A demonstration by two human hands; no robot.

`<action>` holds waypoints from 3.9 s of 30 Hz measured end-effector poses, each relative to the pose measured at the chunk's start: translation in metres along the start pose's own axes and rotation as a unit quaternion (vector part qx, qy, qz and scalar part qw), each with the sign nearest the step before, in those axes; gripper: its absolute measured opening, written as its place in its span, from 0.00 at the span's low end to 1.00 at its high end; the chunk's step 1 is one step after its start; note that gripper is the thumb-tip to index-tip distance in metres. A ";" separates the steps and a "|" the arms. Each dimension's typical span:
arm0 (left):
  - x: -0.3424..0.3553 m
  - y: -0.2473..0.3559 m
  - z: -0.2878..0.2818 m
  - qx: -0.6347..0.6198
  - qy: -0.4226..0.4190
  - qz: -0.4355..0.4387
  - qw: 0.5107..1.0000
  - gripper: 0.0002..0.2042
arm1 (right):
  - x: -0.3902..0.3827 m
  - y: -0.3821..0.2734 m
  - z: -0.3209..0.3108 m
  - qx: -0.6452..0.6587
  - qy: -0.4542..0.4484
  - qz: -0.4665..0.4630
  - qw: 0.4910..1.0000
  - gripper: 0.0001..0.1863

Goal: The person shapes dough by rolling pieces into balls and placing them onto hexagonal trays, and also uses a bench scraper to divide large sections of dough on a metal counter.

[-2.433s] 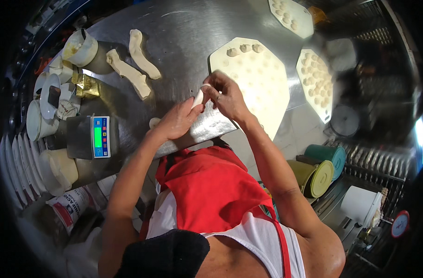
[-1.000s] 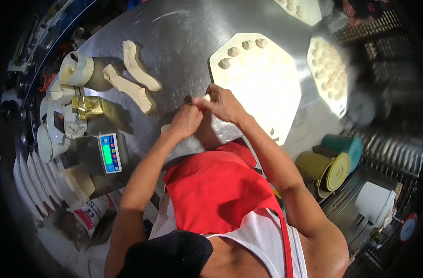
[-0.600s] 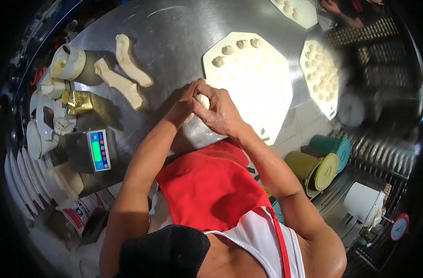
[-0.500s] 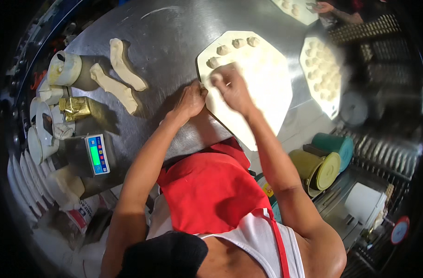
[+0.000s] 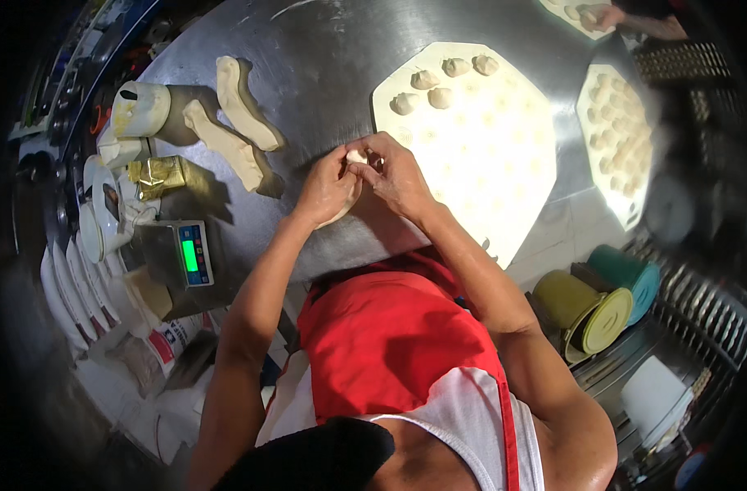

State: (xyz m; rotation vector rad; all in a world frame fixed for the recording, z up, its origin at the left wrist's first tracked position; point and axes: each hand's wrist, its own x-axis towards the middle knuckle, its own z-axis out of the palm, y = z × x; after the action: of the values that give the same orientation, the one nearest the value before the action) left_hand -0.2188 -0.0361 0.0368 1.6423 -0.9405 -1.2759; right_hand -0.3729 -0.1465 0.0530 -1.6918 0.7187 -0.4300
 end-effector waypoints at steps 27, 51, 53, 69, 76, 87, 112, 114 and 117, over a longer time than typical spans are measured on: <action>0.019 -0.008 0.019 0.242 -0.007 0.278 0.930 0.12 | -0.032 -0.098 0.015 -0.016 0.084 -0.050 0.995 0.14; 0.026 0.011 0.039 0.064 0.033 0.066 0.995 0.29 | 0.000 -0.001 -0.062 -0.040 0.015 0.002 0.999 0.11; 0.025 0.005 0.029 0.190 -0.054 -0.069 0.978 0.21 | 0.001 -0.003 -0.069 0.151 0.018 0.102 0.983 0.10; 0.011 0.074 0.035 0.296 -0.108 0.183 0.931 0.16 | -0.043 -0.062 -0.049 -0.140 0.148 0.146 0.968 0.28; 0.042 0.090 0.088 0.317 -0.035 0.192 0.928 0.13 | -0.025 -0.075 -0.083 -0.188 0.207 0.085 0.956 0.16; 0.103 0.059 0.118 0.255 -0.092 -0.030 0.962 0.27 | 0.019 0.066 -0.235 -0.224 0.251 0.068 0.939 0.21; 0.044 0.099 0.137 0.346 -0.116 0.111 0.924 0.13 | -0.058 -0.029 -0.129 -0.115 0.221 0.113 0.962 0.20; 0.060 0.090 0.142 0.394 -0.103 0.069 0.911 0.11 | -0.055 -0.038 -0.119 -0.149 0.225 0.100 0.958 0.18; 0.098 0.001 0.098 0.076 -0.195 0.135 0.969 0.20 | -0.061 -0.056 -0.082 -0.059 0.123 -0.049 0.990 0.14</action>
State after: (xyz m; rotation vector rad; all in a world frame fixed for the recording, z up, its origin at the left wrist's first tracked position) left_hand -0.2947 -0.1424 -0.0101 1.3371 -1.4793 -1.3866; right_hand -0.4564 -0.1598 0.1325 -1.8096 0.8562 -0.6841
